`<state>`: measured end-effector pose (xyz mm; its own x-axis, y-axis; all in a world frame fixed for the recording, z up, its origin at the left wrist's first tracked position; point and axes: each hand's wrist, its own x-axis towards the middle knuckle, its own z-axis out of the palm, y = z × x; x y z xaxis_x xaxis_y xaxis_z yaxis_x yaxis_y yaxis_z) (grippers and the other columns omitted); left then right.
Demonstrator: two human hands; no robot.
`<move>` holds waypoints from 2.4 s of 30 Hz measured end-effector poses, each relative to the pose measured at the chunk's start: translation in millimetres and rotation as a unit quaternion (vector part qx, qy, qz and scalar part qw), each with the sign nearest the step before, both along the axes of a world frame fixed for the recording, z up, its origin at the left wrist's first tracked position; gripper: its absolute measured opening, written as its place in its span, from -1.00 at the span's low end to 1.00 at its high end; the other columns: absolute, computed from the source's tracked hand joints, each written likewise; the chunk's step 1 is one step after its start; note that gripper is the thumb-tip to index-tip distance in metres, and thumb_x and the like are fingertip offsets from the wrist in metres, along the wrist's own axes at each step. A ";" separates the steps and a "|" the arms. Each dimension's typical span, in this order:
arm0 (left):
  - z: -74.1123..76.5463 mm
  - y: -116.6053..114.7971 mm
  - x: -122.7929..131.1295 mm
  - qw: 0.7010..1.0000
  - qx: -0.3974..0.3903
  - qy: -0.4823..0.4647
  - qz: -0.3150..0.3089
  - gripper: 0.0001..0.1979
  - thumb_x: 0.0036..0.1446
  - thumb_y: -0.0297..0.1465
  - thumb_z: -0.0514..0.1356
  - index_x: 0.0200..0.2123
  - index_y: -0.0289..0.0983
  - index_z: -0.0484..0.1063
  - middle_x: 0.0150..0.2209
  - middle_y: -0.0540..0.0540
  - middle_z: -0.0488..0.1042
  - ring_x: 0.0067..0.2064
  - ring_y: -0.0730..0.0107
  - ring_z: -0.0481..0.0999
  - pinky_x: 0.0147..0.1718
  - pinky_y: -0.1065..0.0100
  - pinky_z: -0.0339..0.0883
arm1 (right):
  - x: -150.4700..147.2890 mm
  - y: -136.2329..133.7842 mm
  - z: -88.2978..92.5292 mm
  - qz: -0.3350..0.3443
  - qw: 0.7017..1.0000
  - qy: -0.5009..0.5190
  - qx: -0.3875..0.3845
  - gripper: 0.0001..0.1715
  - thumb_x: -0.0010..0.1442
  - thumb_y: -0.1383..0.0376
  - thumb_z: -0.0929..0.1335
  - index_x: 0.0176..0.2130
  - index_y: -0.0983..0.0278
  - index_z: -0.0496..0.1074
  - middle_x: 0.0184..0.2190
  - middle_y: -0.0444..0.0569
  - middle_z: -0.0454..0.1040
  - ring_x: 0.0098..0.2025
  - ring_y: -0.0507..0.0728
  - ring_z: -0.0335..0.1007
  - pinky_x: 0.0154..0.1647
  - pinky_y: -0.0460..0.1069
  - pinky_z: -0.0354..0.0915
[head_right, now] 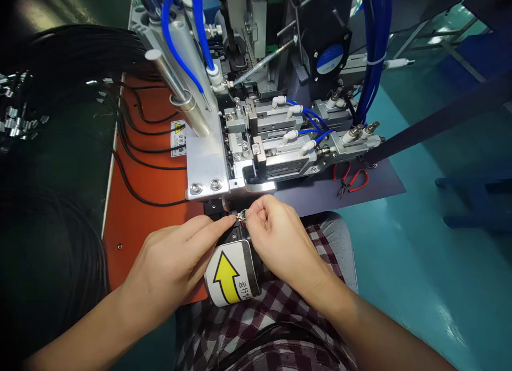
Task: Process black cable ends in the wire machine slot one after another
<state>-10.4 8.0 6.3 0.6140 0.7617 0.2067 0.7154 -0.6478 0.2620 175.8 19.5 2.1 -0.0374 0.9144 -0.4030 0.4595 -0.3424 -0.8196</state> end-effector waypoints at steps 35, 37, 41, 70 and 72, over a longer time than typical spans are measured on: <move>-0.8 1.2 0.1 1.000 -0.023 -0.013 0.003 -0.65 0.24 -0.43 -0.01 0.03 -0.35 0.41 -0.41 -0.06 0.44 -0.50 0.41 0.40 -0.56 0.39 0.23 | 5.6 -20.9 -21.1 0.062 0.913 -0.114 0.387 -0.92 0.21 0.45 0.33 -0.35 0.32 0.39 -0.53 -0.10 0.42 -0.54 0.01 0.26 -0.46 -0.03 0.19; -1.3 1.2 -0.1 1.000 -0.023 -0.011 0.004 -0.65 0.24 -0.42 0.00 0.03 -0.35 0.41 -0.42 -0.06 0.43 -0.51 0.41 0.40 -0.57 0.39 0.22 | 6.2 -22.4 -23.1 0.067 0.915 -0.107 0.382 -0.92 0.21 0.44 0.33 -0.34 0.32 0.39 -0.54 -0.12 0.41 -0.54 0.01 0.25 -0.46 -0.04 0.20; -2.0 1.1 -1.3 1.000 -0.022 -0.009 0.003 -0.65 0.24 -0.42 0.01 0.03 -0.35 0.41 -0.41 -0.06 0.43 -0.50 0.40 0.40 -0.57 0.38 0.21 | 8.2 -25.2 -22.8 0.023 0.964 -0.025 0.263 -0.90 0.23 0.36 0.33 -0.36 0.29 0.41 -0.56 -0.15 0.36 -0.55 0.01 0.25 -0.51 -0.08 0.21; 1.8 0.6 -1.8 0.999 -0.037 -0.021 0.002 -0.66 0.22 -0.49 0.01 0.02 -0.35 0.41 -0.41 -0.06 0.45 -0.49 0.40 0.41 -0.54 0.39 0.27 | -3.0 -17.0 -18.7 -0.058 0.986 0.052 0.150 -0.87 0.17 0.38 0.32 -0.43 0.26 0.33 -0.59 -0.22 0.22 -0.55 -0.02 0.16 -0.54 -0.12 0.16; 2.1 1.1 -1.9 0.999 -0.040 -0.019 0.001 -0.66 0.22 -0.49 0.01 0.03 -0.34 0.40 -0.40 -0.06 0.45 -0.49 0.41 0.41 -0.53 0.39 0.28 | -3.1 -16.5 -18.2 -0.053 0.986 0.039 0.155 -0.87 0.18 0.38 0.32 -0.42 0.26 0.33 -0.59 -0.22 0.22 -0.55 -0.02 0.16 -0.53 -0.11 0.16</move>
<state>-12.2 9.1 8.4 0.6050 0.7784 0.1675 0.7059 -0.6217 0.3395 172.7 3.1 -16.1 0.0445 0.9936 -0.1034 0.3656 -0.1125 -0.9239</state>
